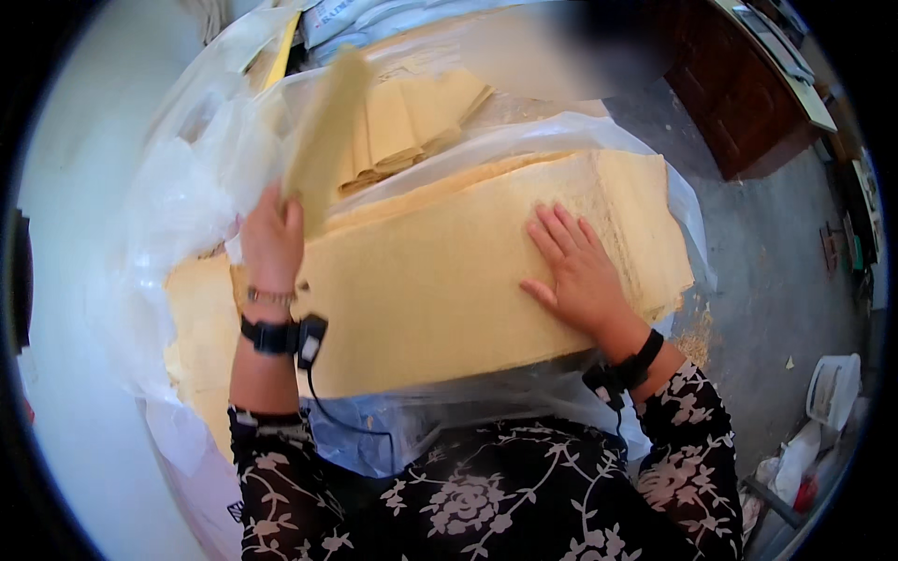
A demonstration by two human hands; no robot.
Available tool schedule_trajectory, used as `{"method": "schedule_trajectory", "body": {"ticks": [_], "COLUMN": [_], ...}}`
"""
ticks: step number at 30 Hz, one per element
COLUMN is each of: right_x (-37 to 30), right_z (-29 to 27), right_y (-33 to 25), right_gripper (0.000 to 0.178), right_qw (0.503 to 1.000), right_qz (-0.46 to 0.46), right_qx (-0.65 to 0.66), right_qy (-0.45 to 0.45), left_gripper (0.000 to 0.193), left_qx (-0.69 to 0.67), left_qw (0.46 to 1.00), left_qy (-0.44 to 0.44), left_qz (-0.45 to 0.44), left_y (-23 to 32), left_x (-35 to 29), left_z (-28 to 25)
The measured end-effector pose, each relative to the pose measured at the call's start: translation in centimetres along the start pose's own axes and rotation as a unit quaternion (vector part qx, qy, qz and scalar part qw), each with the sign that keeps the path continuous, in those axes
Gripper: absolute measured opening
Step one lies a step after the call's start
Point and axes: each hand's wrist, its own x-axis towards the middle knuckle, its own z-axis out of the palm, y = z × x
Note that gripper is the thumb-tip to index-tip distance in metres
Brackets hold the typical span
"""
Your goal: The person is manually inspecting, sorting, and folding large thin yellow sheets, possibly wood veneer or dried food product, on a covered table.
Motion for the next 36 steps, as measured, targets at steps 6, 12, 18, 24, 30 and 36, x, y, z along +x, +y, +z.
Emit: {"method": "schedule_trajectory", "body": {"ticks": [6,12,18,24,30,36], "right_x": [0.5,0.8,0.1,-2.2,-10.0,-11.8], "right_z": [0.1,0.1,1.7,2.5,-2.9,-2.5], "right_y": [0.0,-0.1,1.6,6.5,7.9,3.5], "right_gripper": [0.076,0.068,0.062,0.032,0.033,0.05], "right_qw": [1.0,0.999,0.998,0.908,0.672,0.706], "right_qz": [0.019,0.007,-0.003,0.164,0.401,0.295], "right_qx": [0.007,0.035,0.052,0.289,0.623,0.644], "right_qy": [-0.024,-0.014,0.039,0.254,-0.013,0.007], "left_gripper": [0.034,0.058,0.055,0.054,0.063,0.057], "left_qx": [0.17,-0.071,-0.086,-0.257,-0.154,-0.157], "left_qw": [0.968,0.889,0.937,0.885,0.924,0.914], "left_qy": [-0.14,-0.449,-0.333,-0.288,-0.226,-0.222], "left_qz": [-0.116,-0.05,0.058,0.262,0.269,0.301], "left_y": [-2.2,-9.2,0.4,16.1,17.7,18.0], "left_x": [11.6,10.3,8.8,-10.4,-15.6,-14.8], "left_z": [14.4,24.0,11.0,1.4,2.7,2.9]}}
